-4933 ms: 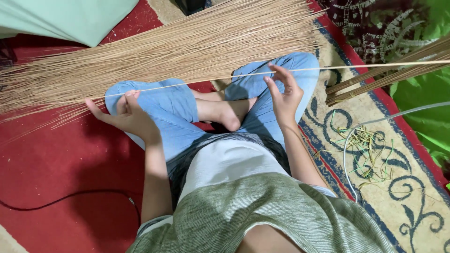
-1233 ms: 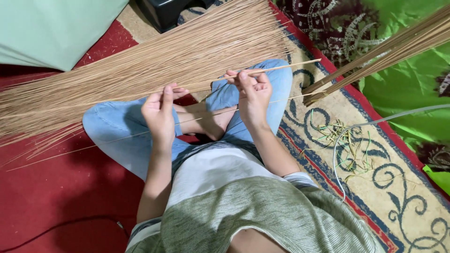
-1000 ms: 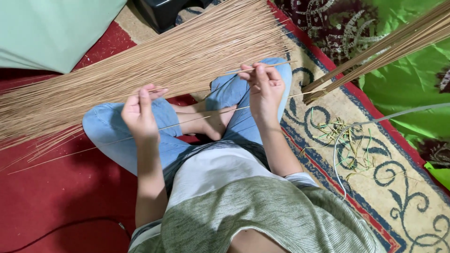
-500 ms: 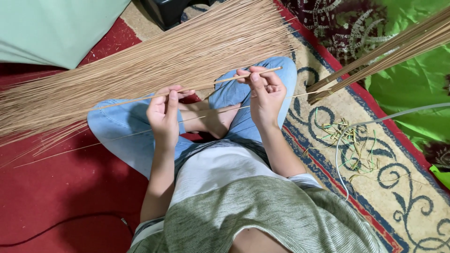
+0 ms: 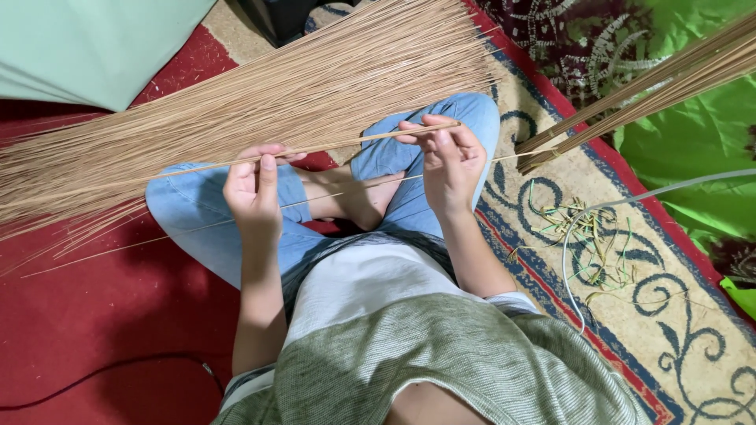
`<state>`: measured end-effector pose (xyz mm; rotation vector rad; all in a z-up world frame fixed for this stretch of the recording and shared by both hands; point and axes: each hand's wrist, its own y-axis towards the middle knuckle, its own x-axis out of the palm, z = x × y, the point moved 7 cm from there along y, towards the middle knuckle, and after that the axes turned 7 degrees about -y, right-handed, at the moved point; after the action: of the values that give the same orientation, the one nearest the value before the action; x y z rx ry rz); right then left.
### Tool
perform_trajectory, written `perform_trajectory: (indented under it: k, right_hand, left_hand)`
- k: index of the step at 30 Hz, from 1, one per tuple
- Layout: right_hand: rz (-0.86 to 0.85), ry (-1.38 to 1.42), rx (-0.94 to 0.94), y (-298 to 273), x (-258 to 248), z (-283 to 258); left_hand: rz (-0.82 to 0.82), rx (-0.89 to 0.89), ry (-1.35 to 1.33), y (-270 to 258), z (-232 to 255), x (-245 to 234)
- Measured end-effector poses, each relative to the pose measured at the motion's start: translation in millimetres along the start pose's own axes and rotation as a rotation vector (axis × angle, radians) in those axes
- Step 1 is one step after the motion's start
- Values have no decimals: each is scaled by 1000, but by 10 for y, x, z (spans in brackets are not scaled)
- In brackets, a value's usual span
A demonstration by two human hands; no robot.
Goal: A person sitting on the floor is weaving or arranging thin bamboo sticks by picking them from a pile and aligning them together.
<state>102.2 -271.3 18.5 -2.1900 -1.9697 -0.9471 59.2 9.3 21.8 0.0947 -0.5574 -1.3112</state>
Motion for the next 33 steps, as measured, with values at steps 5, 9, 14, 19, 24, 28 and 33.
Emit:
perform_trajectory:
  k: [5, 9, 14, 19, 24, 28, 33]
  right_hand:
    - [20, -8, 8, 20, -31, -35]
    - [14, -60, -48, 14, -47, -20]
    - [15, -82, -88, -15, -17, -61]
    - [4, -51, -75, -29, -71, -43]
    - [31, -22, -25, -8, -87, -22]
    - [48, -35, -18, 17, -143, 26]
    - [63, -28, 25, -9, -123, 97]
  left_hand:
    - [11, 5, -1, 16, 14, -24]
    - [19, 9, 4, 19, 8, -31]
    - [25, 5, 9, 19, 34, -36]
    - [26, -2, 11, 5, -11, -59]
    - [2, -22, 18, 6, 18, -13]
    - [-10, -32, 44, -9, 61, 24]
    - [-15, -54, 5, -27, 5, 61]
